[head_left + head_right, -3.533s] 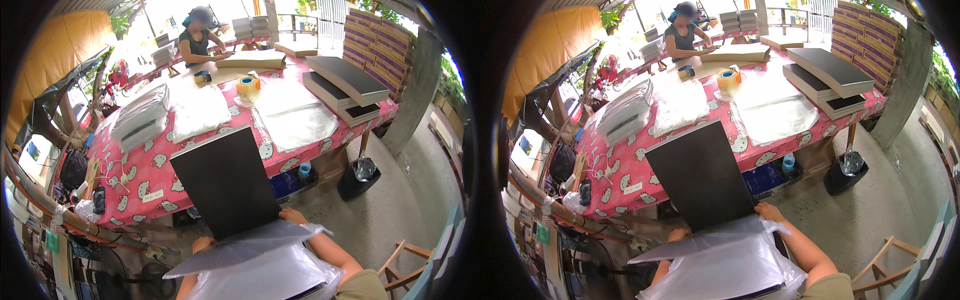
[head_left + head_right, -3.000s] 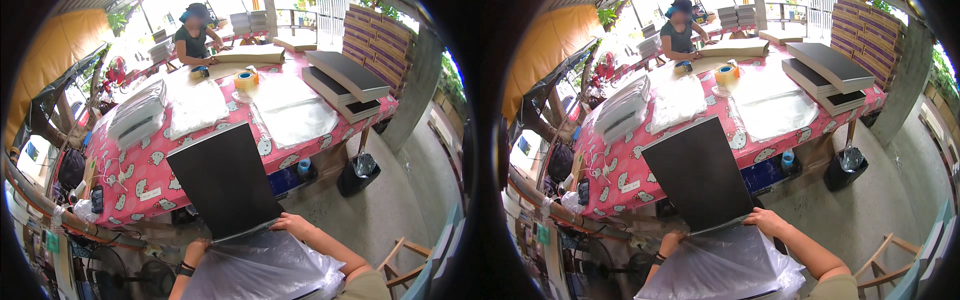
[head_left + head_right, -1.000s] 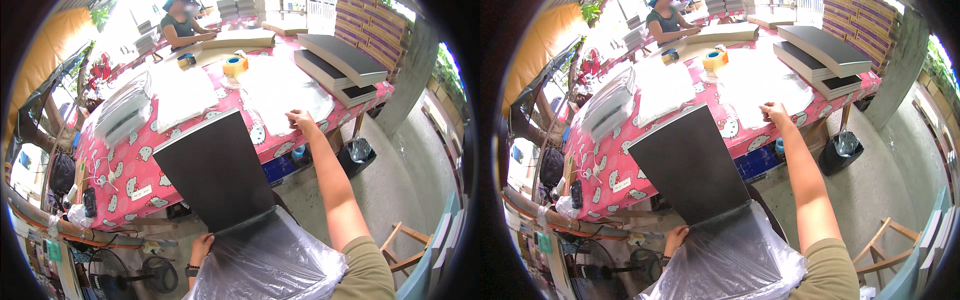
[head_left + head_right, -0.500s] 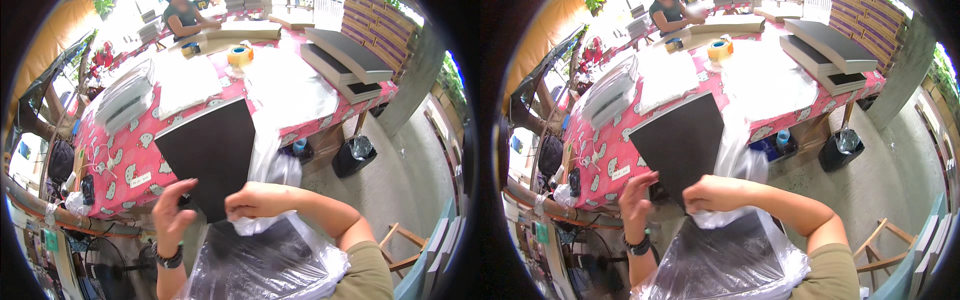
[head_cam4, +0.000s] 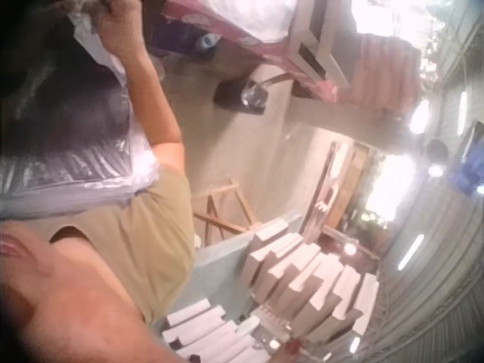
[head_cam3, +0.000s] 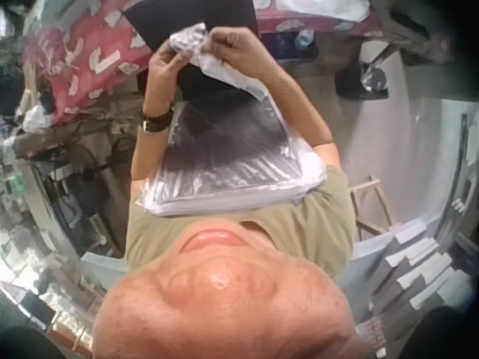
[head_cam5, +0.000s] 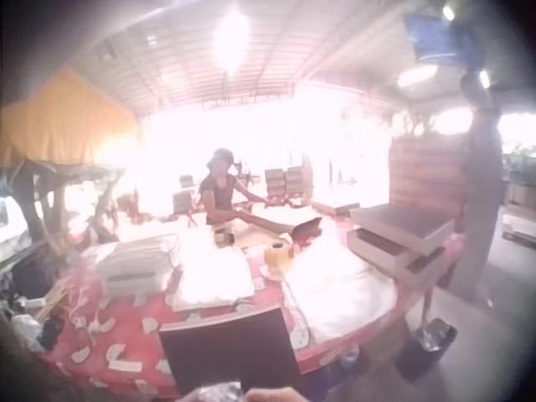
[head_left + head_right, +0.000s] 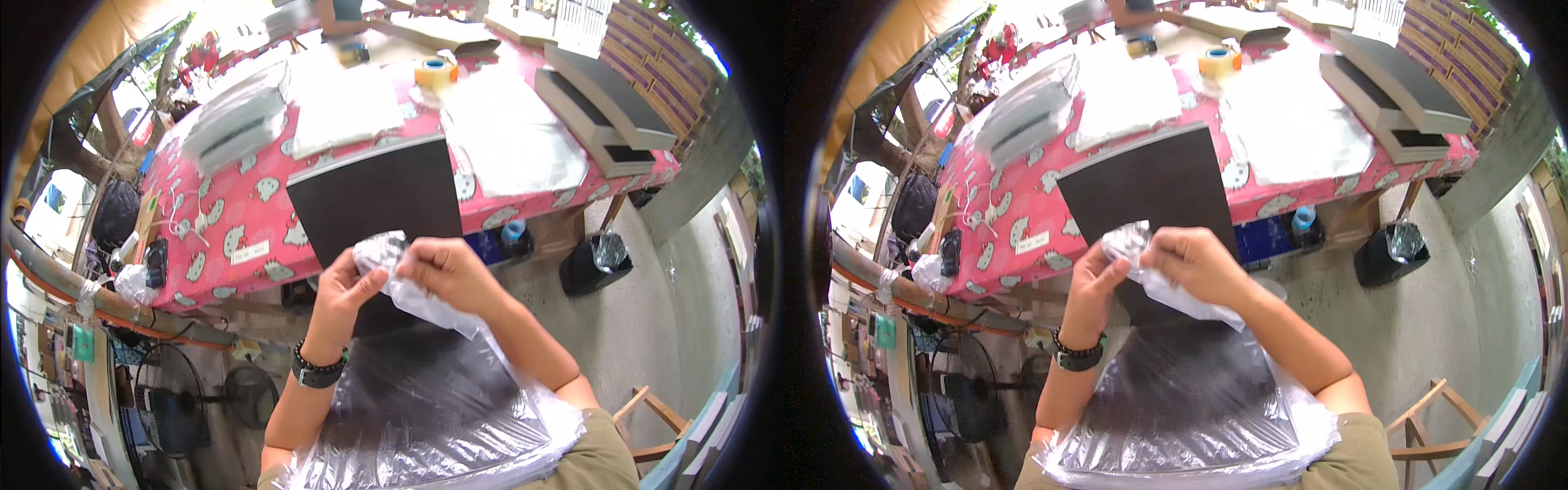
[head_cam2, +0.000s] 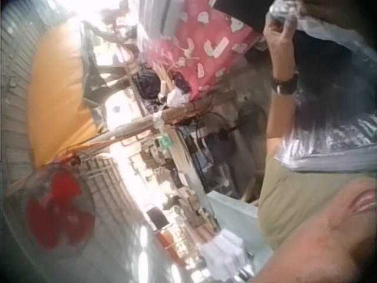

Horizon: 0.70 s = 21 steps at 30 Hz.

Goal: The person is placing black boards into individual plastic bags and then stacking them into a larger plastic sleeve.

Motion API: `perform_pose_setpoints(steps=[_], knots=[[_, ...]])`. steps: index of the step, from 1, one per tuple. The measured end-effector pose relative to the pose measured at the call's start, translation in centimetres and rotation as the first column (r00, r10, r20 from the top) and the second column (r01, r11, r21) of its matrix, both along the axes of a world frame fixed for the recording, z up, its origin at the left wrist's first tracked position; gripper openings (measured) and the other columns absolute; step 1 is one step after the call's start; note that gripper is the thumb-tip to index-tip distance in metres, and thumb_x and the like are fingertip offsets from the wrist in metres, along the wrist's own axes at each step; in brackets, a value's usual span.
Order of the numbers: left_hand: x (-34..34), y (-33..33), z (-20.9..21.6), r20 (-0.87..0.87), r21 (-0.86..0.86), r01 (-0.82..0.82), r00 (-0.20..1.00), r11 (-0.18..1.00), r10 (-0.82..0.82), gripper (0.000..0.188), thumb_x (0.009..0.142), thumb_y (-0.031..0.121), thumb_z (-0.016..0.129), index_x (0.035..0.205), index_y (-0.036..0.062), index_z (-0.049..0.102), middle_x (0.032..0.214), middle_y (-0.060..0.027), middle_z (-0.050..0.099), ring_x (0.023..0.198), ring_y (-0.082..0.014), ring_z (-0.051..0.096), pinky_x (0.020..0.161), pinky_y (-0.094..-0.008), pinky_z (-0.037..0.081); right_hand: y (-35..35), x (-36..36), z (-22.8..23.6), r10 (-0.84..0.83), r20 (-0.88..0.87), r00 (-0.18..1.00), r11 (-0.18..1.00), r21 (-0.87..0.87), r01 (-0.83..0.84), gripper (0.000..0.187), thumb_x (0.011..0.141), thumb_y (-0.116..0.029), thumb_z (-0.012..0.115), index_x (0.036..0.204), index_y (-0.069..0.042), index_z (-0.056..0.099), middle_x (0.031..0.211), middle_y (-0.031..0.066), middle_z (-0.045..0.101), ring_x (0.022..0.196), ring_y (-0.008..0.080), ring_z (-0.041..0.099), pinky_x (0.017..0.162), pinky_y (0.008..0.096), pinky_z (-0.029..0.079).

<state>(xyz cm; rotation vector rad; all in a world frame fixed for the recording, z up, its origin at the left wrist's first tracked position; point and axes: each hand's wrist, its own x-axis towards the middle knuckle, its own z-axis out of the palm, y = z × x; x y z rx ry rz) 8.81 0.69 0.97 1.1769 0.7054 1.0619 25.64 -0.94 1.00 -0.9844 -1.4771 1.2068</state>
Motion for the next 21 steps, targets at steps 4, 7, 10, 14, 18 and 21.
perform_pose_setpoints(steps=[4, 7, 10, 14, 18, 21], knots=[[-1.1, 0.2, -0.8, 0.094, -0.058, 0.042, 0.995, 0.997, -0.037, 0.018, 0.082, 0.012, 0.054, 0.095, -0.0009, 0.054, 0.094, -0.0081, 0.058, 0.086, -0.0142, 0.055, 0.078, -0.0265, 0.041, 0.0, -0.3, -0.3, -0.058, 0.178, 0.982, 0.994, 0.102, 0.04, 0.019, 0.086, -0.016, 0.051, 0.076, -0.001, 0.055, 0.056, -0.0028, 0.047, 0.052, 0.0022, 0.04, 0.046, 0.0203, 0.036], [-1.0, -0.5, 0.2, 0.473, -0.315, 0.107, 0.879, 0.943, 0.059, 0.023, 0.084, 0.021, 0.05, 0.09, -0.0006, 0.051, 0.087, -0.0086, 0.058, 0.08, -0.0166, 0.056, 0.079, -0.0313, 0.042, 0.1, -0.3, -0.6, -0.117, 0.144, 0.983, 0.992, 0.06, 0.109, 0.02, 0.086, -0.017, 0.049, 0.078, 0.0, 0.053, 0.059, 0.0075, 0.052, 0.054, 0.0106, 0.046, 0.052, 0.0252, 0.04], [-3.3, -0.3, -1.3, 0.605, 0.047, 0.431, 0.706, 0.901, -0.369, 0.028, 0.081, 0.025, 0.055, 0.092, -0.0002, 0.05, 0.078, -0.0058, 0.057, 0.069, -0.0137, 0.056, 0.074, -0.0293, 0.044, 0.1, 0.3, -1.3, 0.231, -0.765, 0.601, 0.93, -0.009, -0.368, 0.022, 0.089, -0.021, 0.043, 0.089, -0.001, 0.051, 0.085, 0.0079, 0.058, 0.079, 0.0191, 0.057, 0.07, 0.0293, 0.045], [-6.8, 1.1, -1.5, -0.518, -0.02, 0.247, 0.826, 0.969, -0.221, 0.053, 0.07, 0.031, 0.068, 0.106, -0.0008, 0.047, 0.079, -0.0097, 0.058, 0.068, -0.0127, 0.056, 0.061, -0.024, 0.044, 0.6, 2.6, 0.2, 0.415, -0.865, 0.283, 0.83, 0.233, -0.506, 0.025, 0.09, -0.027, 0.04, 0.08, -0.006, 0.047, 0.072, 0.0051, 0.054, 0.064, 0.0126, 0.053, 0.052, 0.021, 0.042], [-3.8, -0.1, 2.7, -0.534, 0.702, 0.13, 0.746, 0.7, 0.397, 0.061, 0.065, 0.024, 0.073, 0.113, 0.0006, 0.042, 0.083, -0.009, 0.06, 0.077, -0.0146, 0.057, 0.07, -0.0249, 0.044, -0.8, 0.6, 2.0, 0.197, -0.251, 0.948, 0.968, -0.102, -0.228, 0.022, 0.09, -0.025, 0.041, 0.078, -0.007, 0.047, 0.06, -0.0006, 0.051, 0.046, 0.0042, 0.044, 0.04, 0.0187, 0.034], [-2.0, -2.0, 3.0, -0.528, 0.518, 0.241, 0.845, 0.821, 0.085, 0.053, 0.066, 0.018, 0.072, 0.108, 0.0014, 0.045, 0.085, -0.008, 0.06, 0.08, -0.0162, 0.058, 0.072, -0.0253, 0.044, -1.3, -0.6, 3.3, 0.15, 0.012, 0.989, 0.976, 0.158, -0.15, 0.02, 0.087, -0.021, 0.049, 0.078, -0.003, 0.052, 0.057, 0.0004, 0.05, 0.047, 0.005, 0.044, 0.042, 0.0209, 0.035]])
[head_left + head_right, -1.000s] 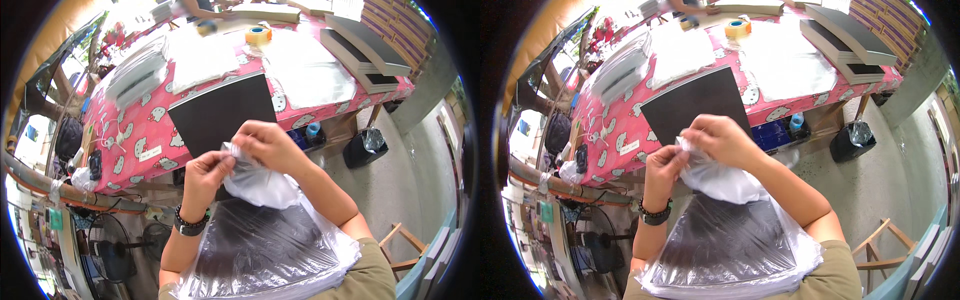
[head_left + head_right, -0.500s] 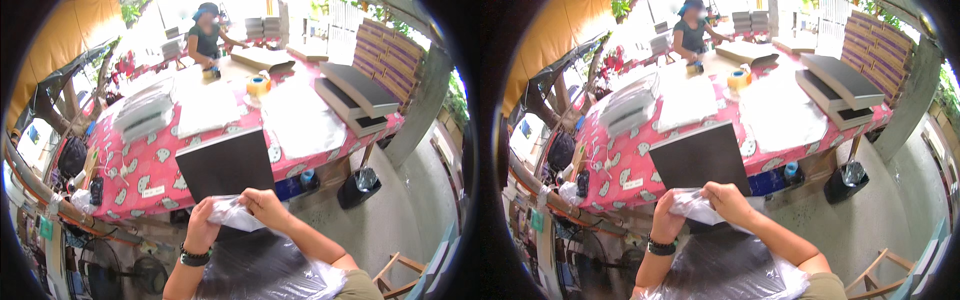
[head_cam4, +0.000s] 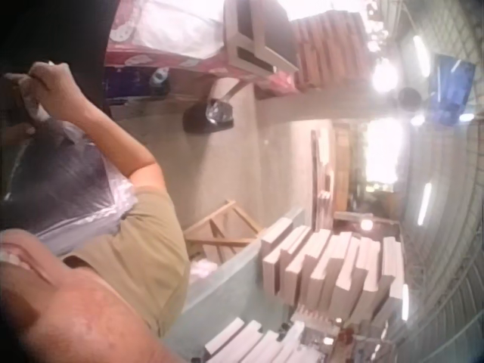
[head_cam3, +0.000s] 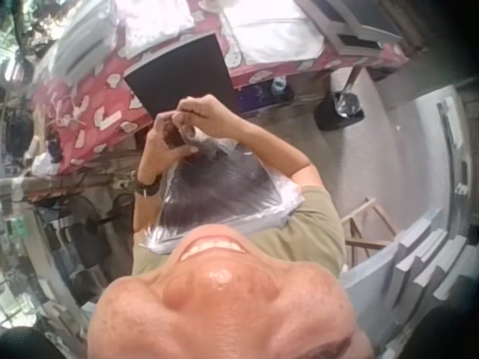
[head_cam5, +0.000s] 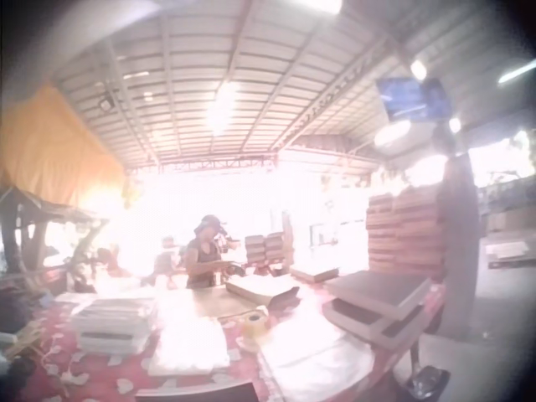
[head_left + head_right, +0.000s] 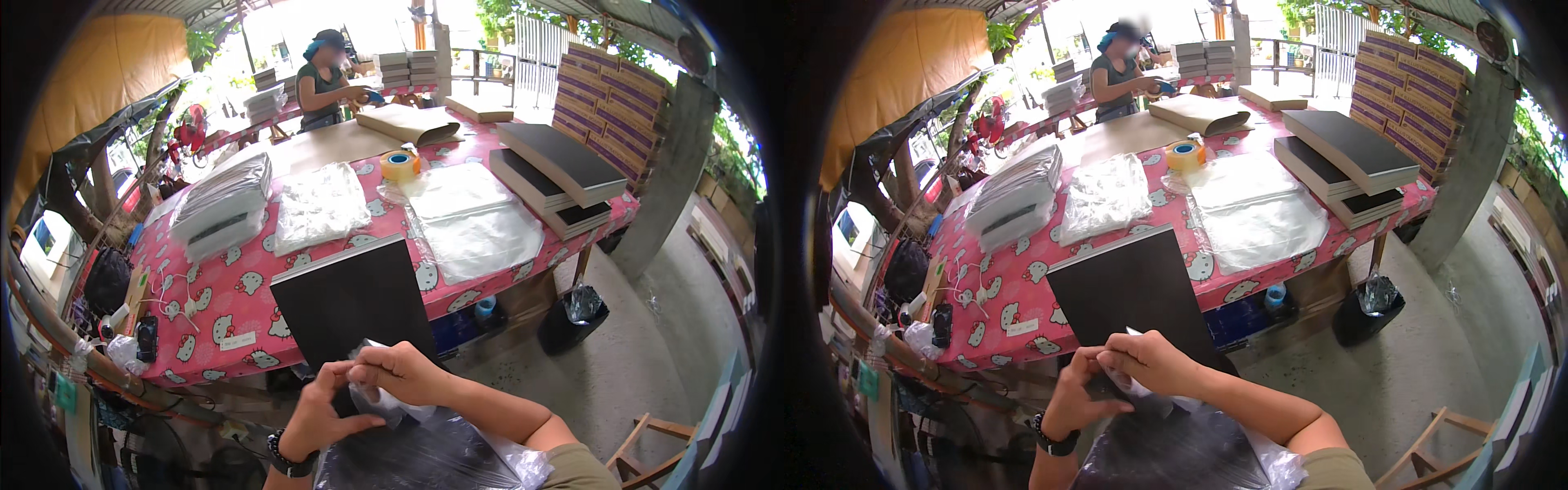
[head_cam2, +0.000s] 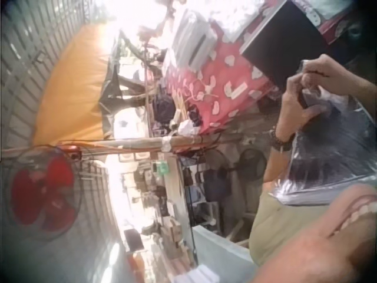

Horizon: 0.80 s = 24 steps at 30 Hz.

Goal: The person is placing black boards into individual plastic bags and then stacking them into a larger plastic sleeve.

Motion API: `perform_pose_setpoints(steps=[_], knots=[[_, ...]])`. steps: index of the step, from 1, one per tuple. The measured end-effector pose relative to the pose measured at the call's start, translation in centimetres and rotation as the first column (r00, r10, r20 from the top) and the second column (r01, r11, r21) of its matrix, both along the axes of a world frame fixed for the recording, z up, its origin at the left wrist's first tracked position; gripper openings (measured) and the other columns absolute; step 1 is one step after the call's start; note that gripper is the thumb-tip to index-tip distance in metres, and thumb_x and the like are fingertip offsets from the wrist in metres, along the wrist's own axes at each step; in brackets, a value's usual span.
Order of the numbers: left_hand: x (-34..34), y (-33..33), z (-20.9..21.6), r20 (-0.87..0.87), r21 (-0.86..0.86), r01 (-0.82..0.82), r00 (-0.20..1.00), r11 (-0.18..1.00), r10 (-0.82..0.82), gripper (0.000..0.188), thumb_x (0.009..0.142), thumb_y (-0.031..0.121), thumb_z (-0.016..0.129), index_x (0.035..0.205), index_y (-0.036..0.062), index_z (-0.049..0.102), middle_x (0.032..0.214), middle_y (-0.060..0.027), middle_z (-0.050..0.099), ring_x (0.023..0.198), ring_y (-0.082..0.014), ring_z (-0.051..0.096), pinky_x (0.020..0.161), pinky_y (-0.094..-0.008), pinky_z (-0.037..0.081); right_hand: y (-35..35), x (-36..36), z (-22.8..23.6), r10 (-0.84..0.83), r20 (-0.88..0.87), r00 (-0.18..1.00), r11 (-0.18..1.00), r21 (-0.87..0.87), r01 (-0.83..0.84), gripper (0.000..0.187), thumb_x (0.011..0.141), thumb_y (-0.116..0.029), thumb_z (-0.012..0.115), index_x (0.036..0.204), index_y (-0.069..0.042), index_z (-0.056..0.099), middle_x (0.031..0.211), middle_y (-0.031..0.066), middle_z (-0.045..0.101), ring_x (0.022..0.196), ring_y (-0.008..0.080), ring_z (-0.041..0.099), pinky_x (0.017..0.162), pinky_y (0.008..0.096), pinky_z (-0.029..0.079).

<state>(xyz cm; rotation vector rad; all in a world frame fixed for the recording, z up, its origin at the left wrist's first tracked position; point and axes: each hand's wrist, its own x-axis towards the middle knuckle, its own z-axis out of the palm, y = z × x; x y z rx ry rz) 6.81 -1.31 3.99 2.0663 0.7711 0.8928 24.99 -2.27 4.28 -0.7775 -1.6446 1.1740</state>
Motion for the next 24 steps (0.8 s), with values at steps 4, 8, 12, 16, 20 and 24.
perform_pose_setpoints(steps=[4, 8, 12, 16, 20, 24], knots=[[-1.5, 0.0, -0.3, 0.147, -0.318, 0.497, 0.867, 0.807, -0.476, 0.017, 0.074, 0.012, 0.063, 0.081, -0.001, 0.054, 0.082, -0.0117, 0.059, 0.075, -0.0175, 0.058, 0.067, -0.0253, 0.044, 0.0, 0.5, -0.2, 0.047, 0.026, 0.999, 0.99, -0.131, -0.044, 0.02, 0.082, -0.021, 0.057, 0.075, -0.002, 0.056, 0.055, 0.0004, 0.05, 0.048, 0.0051, 0.044, 0.045, 0.0215, 0.036], [-2.3, -1.1, -0.2, 0.673, -0.383, 0.532, 0.721, 0.756, -0.167, 0.021, 0.083, 0.02, 0.052, 0.087, -0.0015, 0.054, 0.085, -0.0167, 0.058, 0.081, -0.0236, 0.056, 0.073, -0.0305, 0.044, -0.7, 1.2, -2.0, 0.37, 0.012, 0.929, 0.914, -0.181, -0.362, 0.024, 0.077, -0.025, 0.063, 0.073, -0.003, 0.056, 0.056, -0.0005, 0.052, 0.05, 0.0039, 0.045, 0.045, 0.0222, 0.036], [0.2, -1.3, -0.1, 0.674, -0.434, 0.254, 0.728, 0.864, 0.125, 0.042, 0.079, 0.023, 0.06, 0.108, -0.0005, 0.041, 0.099, -0.0163, 0.054, 0.087, -0.0234, 0.054, 0.083, -0.0336, 0.041, -0.9, 0.1, -2.4, 0.029, 0.156, 0.987, 0.997, -0.07, -0.018, 0.027, 0.077, -0.027, 0.062, 0.071, -0.002, 0.054, 0.056, 0.0061, 0.054, 0.047, 0.0126, 0.05, 0.046, 0.0255, 0.038], [1.7, -2.6, -0.7, 0.337, -0.614, 0.135, 0.936, 0.777, 0.104, 0.042, 0.077, 0.012, 0.062, 0.111, 0.0005, 0.039, 0.099, -0.008, 0.052, 0.082, -0.0136, 0.053, 0.077, -0.0283, 0.041, -0.1, -0.8, -1.8, -0.238, 0.141, 0.961, 0.945, 0.26, 0.196, 0.029, 0.077, -0.031, 0.06, 0.072, -0.003, 0.054, 0.059, 0.0123, 0.055, 0.049, 0.0266, 0.053, 0.047, 0.0313, 0.041], [-1.3, -2.4, -1.2, 0.203, -0.706, 0.185, 0.978, 0.683, -0.054, 0.015, 0.083, 0.012, 0.053, 0.086, -0.0023, 0.054, 0.091, -0.0044, 0.051, 0.08, -0.011, 0.053, 0.074, -0.0245, 0.041, -0.3, 0.3, -0.7, -0.145, 0.204, 0.968, 0.987, 0.1, 0.127, 0.02, 0.075, -0.021, 0.065, 0.077, -0.003, 0.057, 0.057, 0.0031, 0.052, 0.048, 0.0076, 0.046, 0.045, 0.0228, 0.037], [-3.4, -2.0, -1.7, 0.81, -0.561, 0.545, 0.516, 0.624, 0.278, 0.028, 0.088, 0.023, 0.041, 0.102, 0.0017, 0.055, 0.104, -0.0177, 0.052, 0.095, -0.0248, 0.053, 0.085, -0.0397, 0.04, -0.7, 1.6, -1.5, 0.463, -0.048, 0.885, 0.871, -0.159, -0.464, 0.023, 0.072, -0.021, 0.069, 0.076, -0.002, 0.056, 0.059, -0.0027, 0.052, 0.054, 0.0034, 0.045, 0.048, 0.0201, 0.037]])
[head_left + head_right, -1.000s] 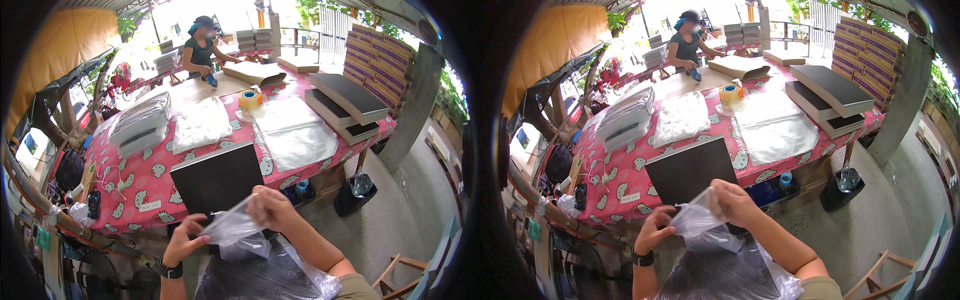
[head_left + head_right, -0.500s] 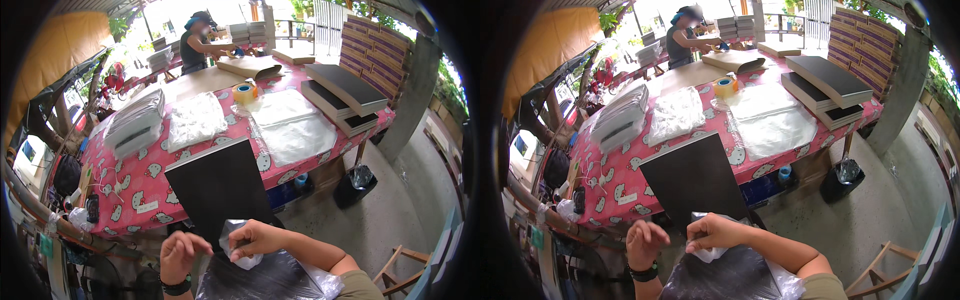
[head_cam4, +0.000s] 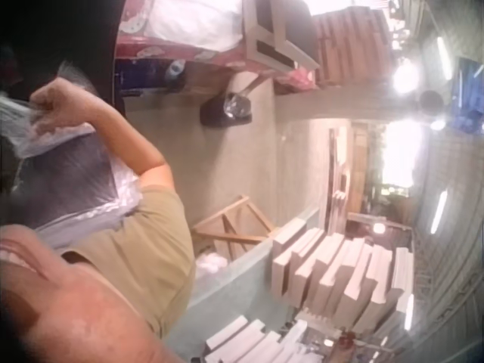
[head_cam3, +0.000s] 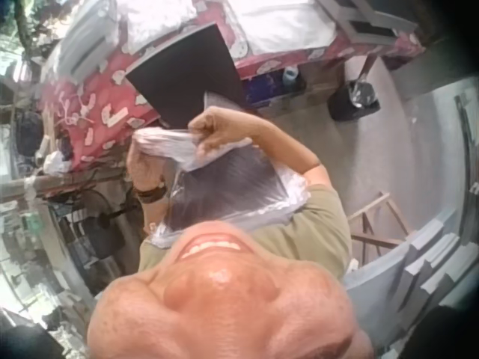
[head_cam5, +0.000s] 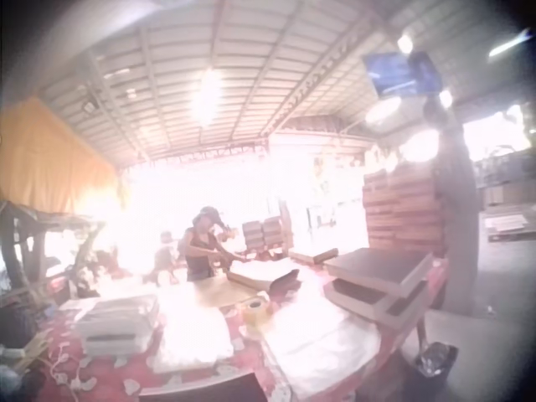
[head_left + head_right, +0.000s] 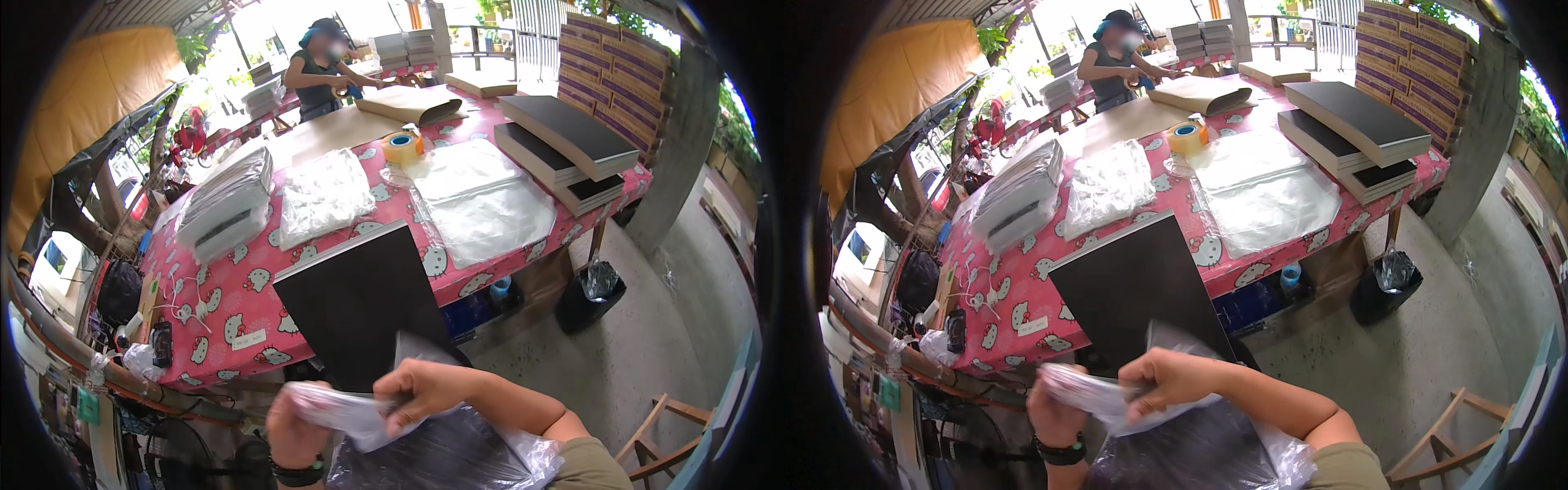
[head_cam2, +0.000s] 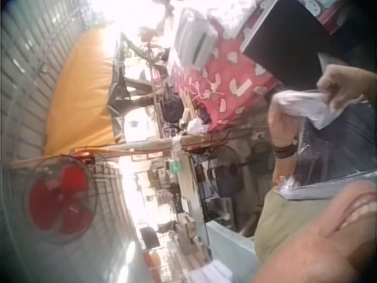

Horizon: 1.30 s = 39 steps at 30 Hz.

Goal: The person is placing black boards into individual plastic bags and then stacking them into a larger plastic sleeve.

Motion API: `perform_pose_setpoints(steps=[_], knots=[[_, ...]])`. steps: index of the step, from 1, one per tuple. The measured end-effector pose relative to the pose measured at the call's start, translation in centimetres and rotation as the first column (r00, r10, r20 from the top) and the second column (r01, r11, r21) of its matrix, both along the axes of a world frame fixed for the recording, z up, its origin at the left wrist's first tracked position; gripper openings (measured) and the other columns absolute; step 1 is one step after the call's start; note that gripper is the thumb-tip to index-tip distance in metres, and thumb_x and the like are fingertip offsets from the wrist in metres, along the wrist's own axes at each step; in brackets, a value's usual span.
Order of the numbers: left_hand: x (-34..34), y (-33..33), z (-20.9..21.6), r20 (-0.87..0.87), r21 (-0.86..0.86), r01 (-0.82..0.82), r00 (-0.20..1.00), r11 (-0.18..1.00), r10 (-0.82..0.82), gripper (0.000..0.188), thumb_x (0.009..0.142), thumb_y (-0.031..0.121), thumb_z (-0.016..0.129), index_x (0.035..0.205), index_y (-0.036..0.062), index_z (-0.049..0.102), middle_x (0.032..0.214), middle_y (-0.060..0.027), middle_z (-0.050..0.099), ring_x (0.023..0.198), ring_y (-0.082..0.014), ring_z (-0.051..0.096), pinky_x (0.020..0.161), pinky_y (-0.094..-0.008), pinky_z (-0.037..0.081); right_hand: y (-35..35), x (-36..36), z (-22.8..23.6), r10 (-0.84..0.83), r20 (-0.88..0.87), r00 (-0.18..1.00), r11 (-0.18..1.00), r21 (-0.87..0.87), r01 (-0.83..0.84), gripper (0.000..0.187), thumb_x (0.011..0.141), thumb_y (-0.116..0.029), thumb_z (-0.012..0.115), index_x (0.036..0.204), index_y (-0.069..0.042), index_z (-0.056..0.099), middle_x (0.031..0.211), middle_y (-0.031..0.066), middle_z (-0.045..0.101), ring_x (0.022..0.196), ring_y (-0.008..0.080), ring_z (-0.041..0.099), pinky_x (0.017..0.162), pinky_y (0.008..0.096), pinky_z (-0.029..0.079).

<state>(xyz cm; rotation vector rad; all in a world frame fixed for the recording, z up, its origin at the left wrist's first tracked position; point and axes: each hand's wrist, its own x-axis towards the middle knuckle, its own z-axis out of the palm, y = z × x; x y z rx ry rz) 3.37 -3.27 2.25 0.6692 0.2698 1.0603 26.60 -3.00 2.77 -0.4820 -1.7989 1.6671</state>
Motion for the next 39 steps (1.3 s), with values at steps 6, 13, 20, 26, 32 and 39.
perform_pose_setpoints(steps=[6, 13, 20, 26, 32, 39], knots=[[-1.4, 0.8, 1.0, 0.564, -0.192, -0.031, 0.815, 0.981, 0.137, 0.041, 0.089, 0.033, 0.037, 0.116, 0.0021, 0.046, 0.113, -0.0141, 0.051, 0.107, -0.023, 0.047, 0.095, -0.0426, 0.032, -0.3, -0.4, -2.6, 0.406, -0.344, 0.847, 0.865, -0.155, -0.478, 0.029, 0.068, -0.022, 0.072, 0.077, 0.002, 0.058, 0.071, 0.006, 0.059, 0.064, 0.0102, 0.053, 0.055, 0.0224, 0.04], [-1.7, 0.2, -2.6, -0.177, -0.004, -0.146, 0.974, 0.989, 0.143, 0.058, 0.081, 0.046, 0.049, 0.116, -0.0008, 0.044, 0.096, -0.0146, 0.055, 0.067, -0.0184, 0.049, 0.062, -0.0325, 0.041, 1.6, 2.3, -3.9, 0.185, -0.811, 0.555, 0.974, 0.078, -0.211, 0.045, 0.067, -0.034, 0.068, 0.09, 0.005, 0.06, 0.09, 0.0182, 0.059, 0.085, 0.0347, 0.055, 0.078, 0.0453, 0.041], [-2.4, 0.2, -5.2, -0.055, 0.444, 0.23, 0.972, 0.866, -0.23, 0.025, 0.074, 0.026, 0.06, 0.079, 0.0018, 0.055, 0.08, -0.0108, 0.054, 0.064, -0.0205, 0.048, 0.059, -0.0317, 0.037, 1.5, 5.1, -2.3, -0.205, -0.921, 0.33, 0.96, -0.255, -0.115, 0.058, 0.08, -0.04, 0.055, 0.128, -0.016, 0.033, 0.074, -0.0015, 0.051, 0.066, 0.0112, 0.049, 0.065, 0.0349, 0.046], [-6.6, 1.9, -6.2, -0.002, 0.133, -0.467, 0.882, 0.874, 0.471, 0.044, 0.083, 0.04, 0.041, 0.106, 0.0025, 0.048, 0.107, -0.0154, 0.048, 0.093, -0.0223, 0.05, 0.075, -0.0389, 0.042, 0.2, 3.6, -4.5, 0.372, -0.041, 0.927, 0.911, -0.175, -0.373, 0.045, 0.073, -0.023, 0.068, 0.108, 0.001, 0.053, 0.091, 0.0038, 0.059, 0.077, 0.011, 0.052, 0.072, 0.0238, 0.042], [-2.6, 0.2, -6.5, 0.222, 0.242, 0.133, 0.957, 0.961, -0.188, 0.05, 0.08, 0.047, 0.05, 0.109, 0.0054, 0.05, 0.08, -0.0157, 0.06, 0.053, -0.0196, 0.05, 0.048, -0.0321, 0.039, -0.2, 4.7, -2.9, -0.639, -0.683, 0.353, 0.768, -0.589, 0.249, 0.041, 0.082, -0.038, 0.051, 0.101, -0.002, 0.056, 0.091, 0.0122, 0.061, 0.076, 0.023, 0.058, 0.067, 0.0355, 0.046], [-8.0, 0.8, -12.6, 0.521, 0.169, -0.385, 0.816, 0.907, 0.249, 0.048, 0.084, 0.036, 0.048, 0.118, 0.0026, 0.04, 0.109, -0.0165, 0.05, 0.091, -0.0251, 0.053, 0.079, -0.0402, 0.041, 0.0, 4.4, -6.1, 0.145, -0.33, 0.933, 0.96, -0.18, -0.213, 0.04, 0.084, -0.038, 0.05, 0.082, 0.0, 0.06, 0.072, 0.0087, 0.06, 0.057, 0.0098, 0.047, 0.051, 0.025, 0.039]])
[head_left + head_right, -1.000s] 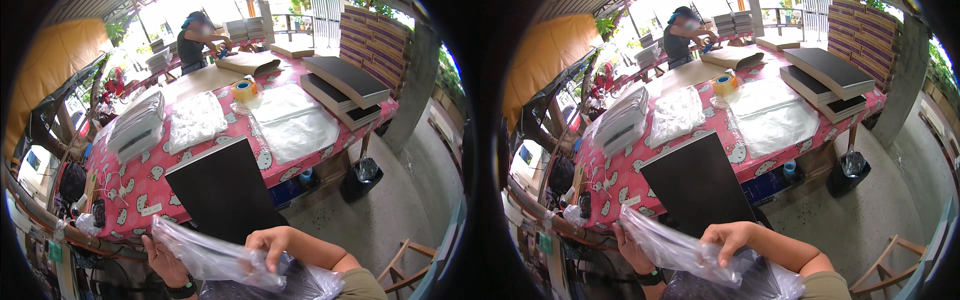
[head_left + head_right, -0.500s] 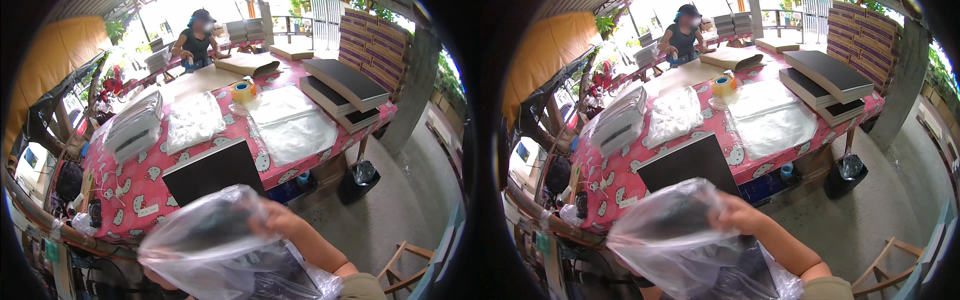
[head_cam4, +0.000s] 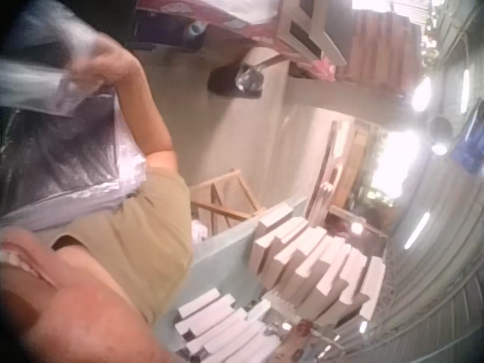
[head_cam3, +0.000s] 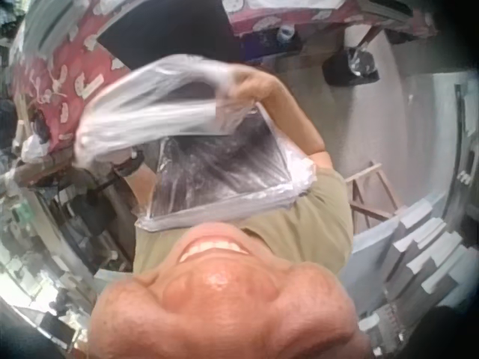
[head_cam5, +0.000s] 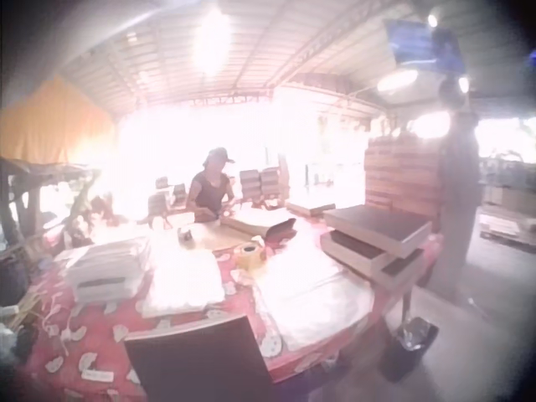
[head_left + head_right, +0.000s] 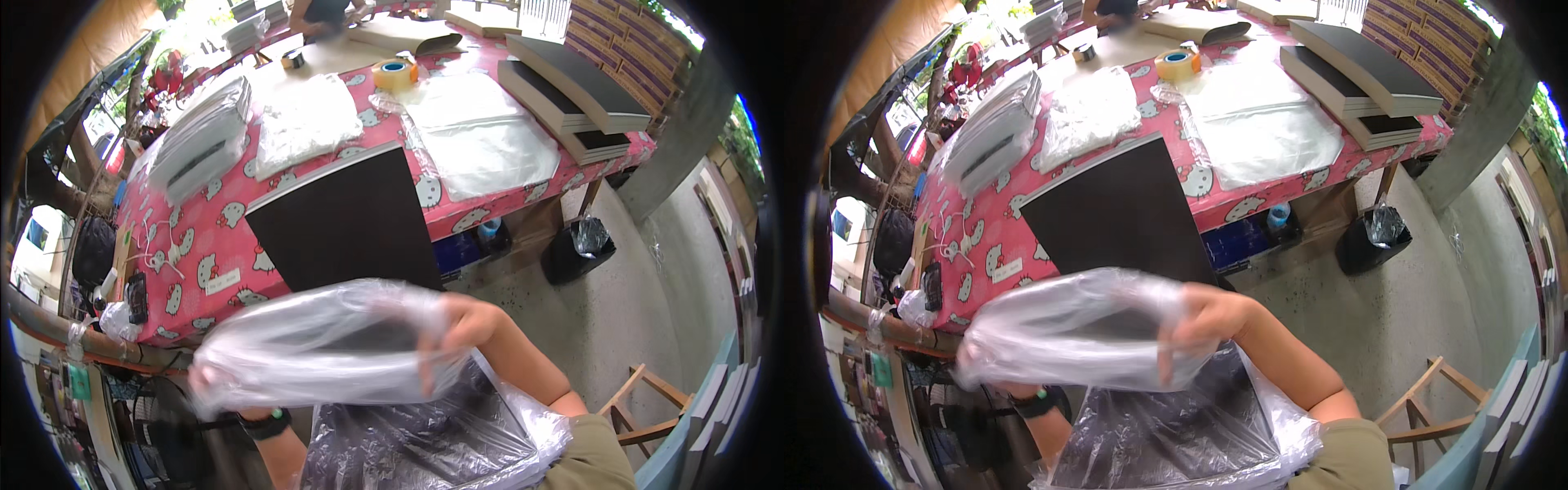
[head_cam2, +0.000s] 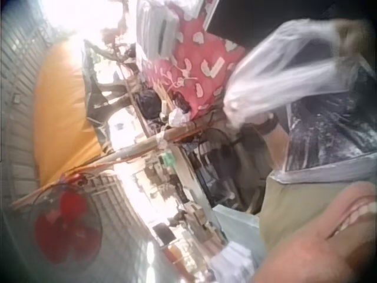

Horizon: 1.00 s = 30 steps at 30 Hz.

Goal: The person is placing black boards into individual plastic bags and then stacking them into a larger plastic sleeve.

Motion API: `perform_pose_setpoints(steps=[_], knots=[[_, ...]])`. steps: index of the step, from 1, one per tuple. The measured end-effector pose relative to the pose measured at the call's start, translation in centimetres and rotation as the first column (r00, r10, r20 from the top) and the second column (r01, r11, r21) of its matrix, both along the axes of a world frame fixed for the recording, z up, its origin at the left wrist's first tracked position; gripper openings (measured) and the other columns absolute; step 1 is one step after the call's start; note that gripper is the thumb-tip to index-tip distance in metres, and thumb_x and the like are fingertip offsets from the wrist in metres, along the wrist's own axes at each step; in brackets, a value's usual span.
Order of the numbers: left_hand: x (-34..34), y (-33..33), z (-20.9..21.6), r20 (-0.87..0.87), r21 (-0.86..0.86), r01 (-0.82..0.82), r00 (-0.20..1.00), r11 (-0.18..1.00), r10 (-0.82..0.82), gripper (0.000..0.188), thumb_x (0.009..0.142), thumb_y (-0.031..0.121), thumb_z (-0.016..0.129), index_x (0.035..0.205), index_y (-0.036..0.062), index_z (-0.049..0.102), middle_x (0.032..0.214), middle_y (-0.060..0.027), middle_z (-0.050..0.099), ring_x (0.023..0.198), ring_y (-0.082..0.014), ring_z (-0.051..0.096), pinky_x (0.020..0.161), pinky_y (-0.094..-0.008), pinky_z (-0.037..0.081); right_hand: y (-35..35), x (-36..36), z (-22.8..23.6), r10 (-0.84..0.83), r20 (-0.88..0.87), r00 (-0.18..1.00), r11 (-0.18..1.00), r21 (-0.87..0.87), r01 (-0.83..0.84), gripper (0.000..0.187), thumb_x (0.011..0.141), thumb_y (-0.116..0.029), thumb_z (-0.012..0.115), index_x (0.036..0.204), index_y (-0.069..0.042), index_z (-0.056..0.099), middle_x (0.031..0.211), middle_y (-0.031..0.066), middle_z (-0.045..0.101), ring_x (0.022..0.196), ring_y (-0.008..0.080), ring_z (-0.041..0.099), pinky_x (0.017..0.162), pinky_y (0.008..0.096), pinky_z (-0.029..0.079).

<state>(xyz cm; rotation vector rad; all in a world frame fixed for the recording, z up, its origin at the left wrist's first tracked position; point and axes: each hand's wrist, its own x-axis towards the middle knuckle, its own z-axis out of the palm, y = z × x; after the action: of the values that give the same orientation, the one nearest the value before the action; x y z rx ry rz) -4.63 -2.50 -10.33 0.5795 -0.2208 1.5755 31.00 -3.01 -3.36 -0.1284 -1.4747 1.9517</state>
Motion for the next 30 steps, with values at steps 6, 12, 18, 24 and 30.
perform_pose_setpoints(steps=[6, 12, 18, 24, 30], knots=[[-1.3, 4.5, 8.5, -0.887, 0.286, -0.305, 0.276, 0.909, 0.372, 0.056, 0.072, 0.027, 0.058, 0.117, -0.0016, 0.041, 0.101, -0.0149, 0.054, 0.092, -0.0226, 0.054, 0.083, -0.0347, 0.042, 1.8, 2.2, 2.9, -0.231, -0.312, 0.922, 0.972, -0.115, 0.204, 0.028, 0.068, -0.015, 0.066, 0.09, 0.002, 0.058, 0.086, 0.0142, 0.059, 0.076, 0.0231, 0.057, 0.069, 0.0353, 0.045], [5.4, 13.2, 11.7, -0.881, 0.351, -0.587, 0.058, 0.73, 0.47, 0.056, 0.063, 0.0, 0.059, 0.117, 0.0034, 0.045, 0.075, -0.0003, 0.049, 0.066, -0.0133, 0.049, 0.066, -0.0263, 0.042, 10.9, 3.0, 6.2, -0.934, 0.314, 0.169, 0.332, 0.588, 0.738, 0.034, 0.073, -0.008, 0.054, 0.107, -0.004, 0.055, 0.069, 0.0075, 0.059, 0.062, 0.0107, 0.055, 0.056, 0.0237, 0.042], [5.4, 16.8, 10.2, -0.403, 0.915, -0.271, -0.627, 0.298, 0.666, 0.044, 0.062, 0.005, 0.059, 0.106, 0.009, 0.058, 0.086, -0.0073, 0.052, 0.087, -0.0214, 0.046, 0.081, -0.0325, 0.037, 11.4, 2.4, 5.7, -0.95, 0.302, -0.073, 0.239, 0.86, 0.452, 0.042, 0.072, -0.014, 0.053, 0.113, -0.005, 0.051, 0.067, 0.0188, 0.057, 0.063, 0.0334, 0.055, 0.064, 0.0387, 0.042], [3.9, 12.1, 13.3, -0.926, 0.378, -0.495, -0.222, 0.783, 0.306, 0.019, 0.078, 0.013, 0.053, 0.091, 0.0018, 0.062, 0.094, -0.0108, 0.058, 0.077, -0.0189, 0.055, 0.067, -0.0288, 0.044, 8.3, 3.2, 8.1, -0.849, 0.292, 0.44, 0.492, 0.137, 0.86, 0.007, 0.074, -0.009, 0.059, 0.072, -0.003, 0.056, 0.058, -0.0037, 0.05, 0.047, 0.0021, 0.041, 0.041, 0.0175, 0.03], [-0.3, 9.3, 8.9, -0.688, -0.41, 0.054, 0.637, 0.91, -0.348, 0.025, 0.083, 0.02, 0.051, 0.096, -0.0001, 0.055, 0.097, -0.0113, 0.059, 0.083, -0.0205, 0.058, 0.074, -0.0378, 0.048, 6.8, 3.7, 4.6, -0.667, 0.391, 0.635, 0.619, -0.183, 0.763, 0.023, 0.08, -0.005, 0.052, 0.102, 0.002, 0.053, 0.091, 0.0061, 0.059, 0.079, 0.0126, 0.058, 0.066, 0.023, 0.048]])
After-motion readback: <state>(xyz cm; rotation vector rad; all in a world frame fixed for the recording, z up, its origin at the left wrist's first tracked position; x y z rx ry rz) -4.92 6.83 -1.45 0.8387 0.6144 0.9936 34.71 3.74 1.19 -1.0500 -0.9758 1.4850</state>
